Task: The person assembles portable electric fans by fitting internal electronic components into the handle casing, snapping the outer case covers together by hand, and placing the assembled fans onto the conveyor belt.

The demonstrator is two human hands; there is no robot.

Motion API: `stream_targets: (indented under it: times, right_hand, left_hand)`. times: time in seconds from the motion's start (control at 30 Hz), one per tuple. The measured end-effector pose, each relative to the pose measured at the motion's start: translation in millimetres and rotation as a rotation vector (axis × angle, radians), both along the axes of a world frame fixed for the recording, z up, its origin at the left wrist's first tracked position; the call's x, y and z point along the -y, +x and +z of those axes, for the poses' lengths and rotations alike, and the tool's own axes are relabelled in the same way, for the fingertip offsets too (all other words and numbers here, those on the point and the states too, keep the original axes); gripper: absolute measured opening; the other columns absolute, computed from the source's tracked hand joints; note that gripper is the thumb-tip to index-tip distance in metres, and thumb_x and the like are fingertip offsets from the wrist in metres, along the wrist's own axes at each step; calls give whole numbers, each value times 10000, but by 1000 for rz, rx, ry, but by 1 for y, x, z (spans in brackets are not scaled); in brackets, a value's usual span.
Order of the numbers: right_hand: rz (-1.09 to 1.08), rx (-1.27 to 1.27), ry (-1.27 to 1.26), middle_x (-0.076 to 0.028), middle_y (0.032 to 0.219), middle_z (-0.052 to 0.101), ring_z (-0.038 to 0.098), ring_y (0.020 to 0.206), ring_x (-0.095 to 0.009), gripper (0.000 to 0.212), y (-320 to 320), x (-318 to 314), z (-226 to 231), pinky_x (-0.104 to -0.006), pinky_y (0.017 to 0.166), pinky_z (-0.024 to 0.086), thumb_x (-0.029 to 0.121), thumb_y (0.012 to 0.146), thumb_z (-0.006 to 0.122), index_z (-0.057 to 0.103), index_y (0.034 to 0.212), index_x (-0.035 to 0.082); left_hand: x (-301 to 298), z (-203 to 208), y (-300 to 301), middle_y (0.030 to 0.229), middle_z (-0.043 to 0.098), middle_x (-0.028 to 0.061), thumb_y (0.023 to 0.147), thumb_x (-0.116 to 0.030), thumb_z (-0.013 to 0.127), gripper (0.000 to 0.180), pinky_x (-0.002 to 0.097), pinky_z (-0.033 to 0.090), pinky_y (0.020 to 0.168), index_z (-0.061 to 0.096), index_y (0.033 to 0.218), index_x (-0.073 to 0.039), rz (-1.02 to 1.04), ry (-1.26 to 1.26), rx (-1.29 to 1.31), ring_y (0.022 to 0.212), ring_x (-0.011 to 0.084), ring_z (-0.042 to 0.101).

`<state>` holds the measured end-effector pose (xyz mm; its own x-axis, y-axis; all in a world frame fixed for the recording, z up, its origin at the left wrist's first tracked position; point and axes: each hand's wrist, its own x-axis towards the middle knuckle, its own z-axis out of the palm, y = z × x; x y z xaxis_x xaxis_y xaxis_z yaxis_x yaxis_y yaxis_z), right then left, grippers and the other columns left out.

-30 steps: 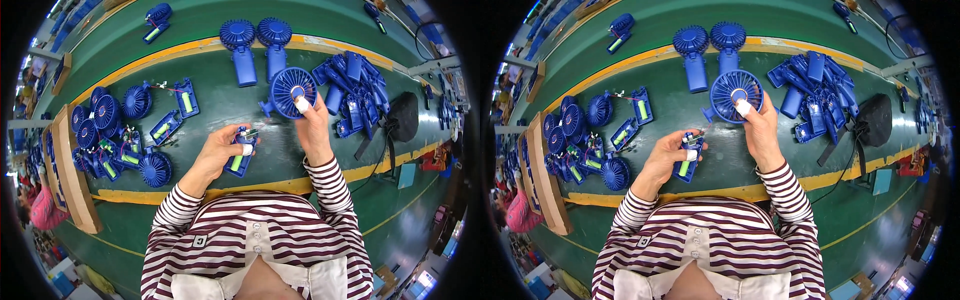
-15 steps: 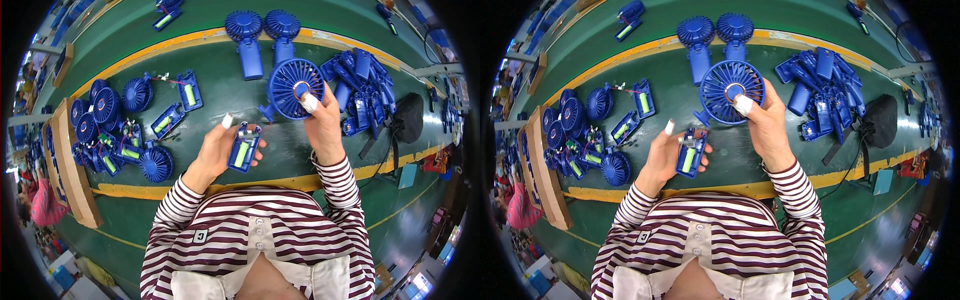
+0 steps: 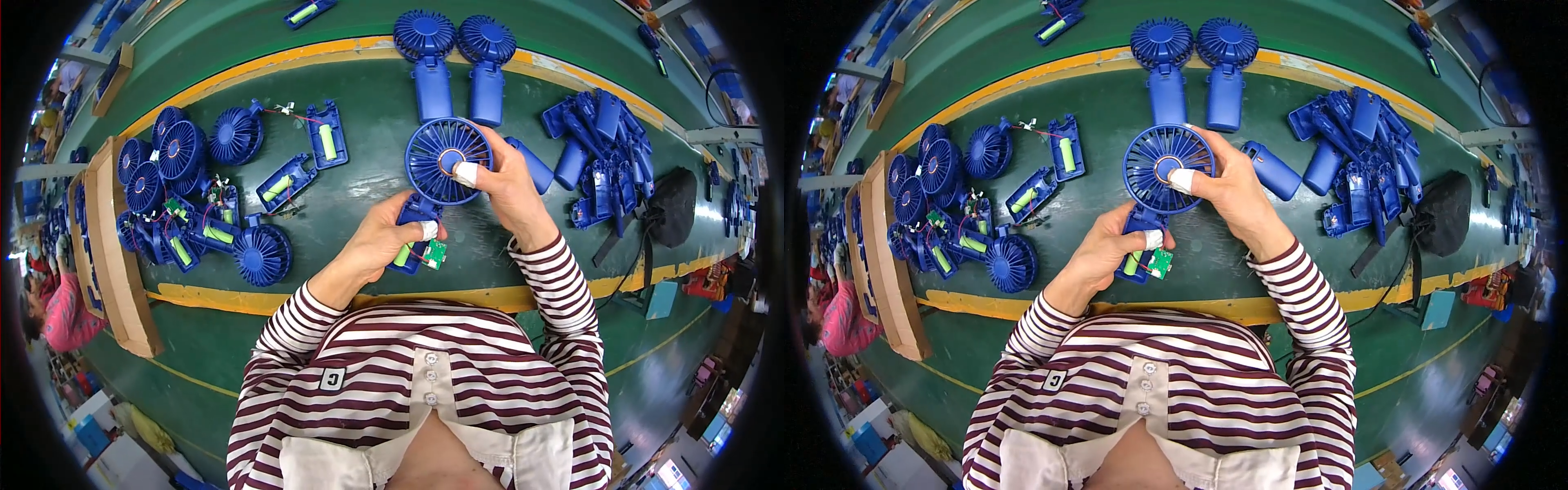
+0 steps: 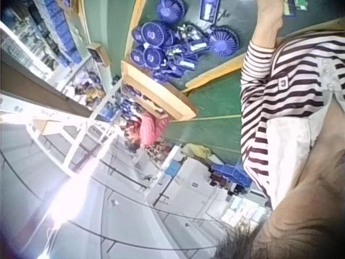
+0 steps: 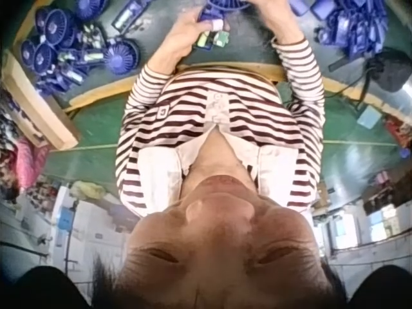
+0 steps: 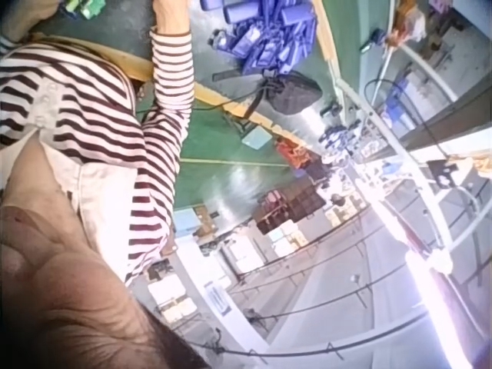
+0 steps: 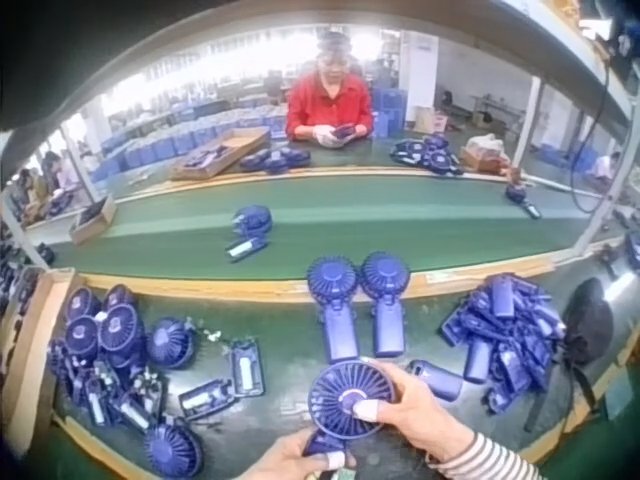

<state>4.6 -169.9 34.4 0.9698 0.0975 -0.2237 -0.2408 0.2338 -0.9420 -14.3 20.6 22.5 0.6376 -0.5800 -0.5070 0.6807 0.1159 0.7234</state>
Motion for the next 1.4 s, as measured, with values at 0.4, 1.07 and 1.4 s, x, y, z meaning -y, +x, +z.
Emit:
stream_targets:
  times: [0.4, 1.07, 1.4]
  right_hand:
    - [145, -4, 48, -61, 1046, 579, 557, 929, -116, 531, 10, 5, -8, -255, 829, 452, 104, 731, 675, 461, 1200, -23]
    - [-90, 1115, -956, -141, 1037, 549, 534, 989, -300, 300, -33, -43, -17, -464, 863, 397, 46, 597, 640, 574, 889, 13]
    - [98, 1102, -933, -95, 1001, 541, 518, 987, -259, 273, -7, -46, -8, -454, 901, 360, 7, 556, 625, 583, 824, 29]
  left_hand:
    - [0, -3, 2, 855, 626, 88, 858, -142, 563, 247, 237, 494, 613, 543, 1037, 27, 47, -12, 87, 718, 101, 580]
    - [-1, -3, 20, 780, 622, 81, 879, -215, 535, 215, 245, 484, 581, 577, 874, -5, 471, -49, 16, 659, 119, 583]
    - [-5, 0, 12, 761, 599, 137, 884, -86, 423, 170, 345, 544, 470, 543, 898, 33, 284, -48, -186, 599, 230, 622]
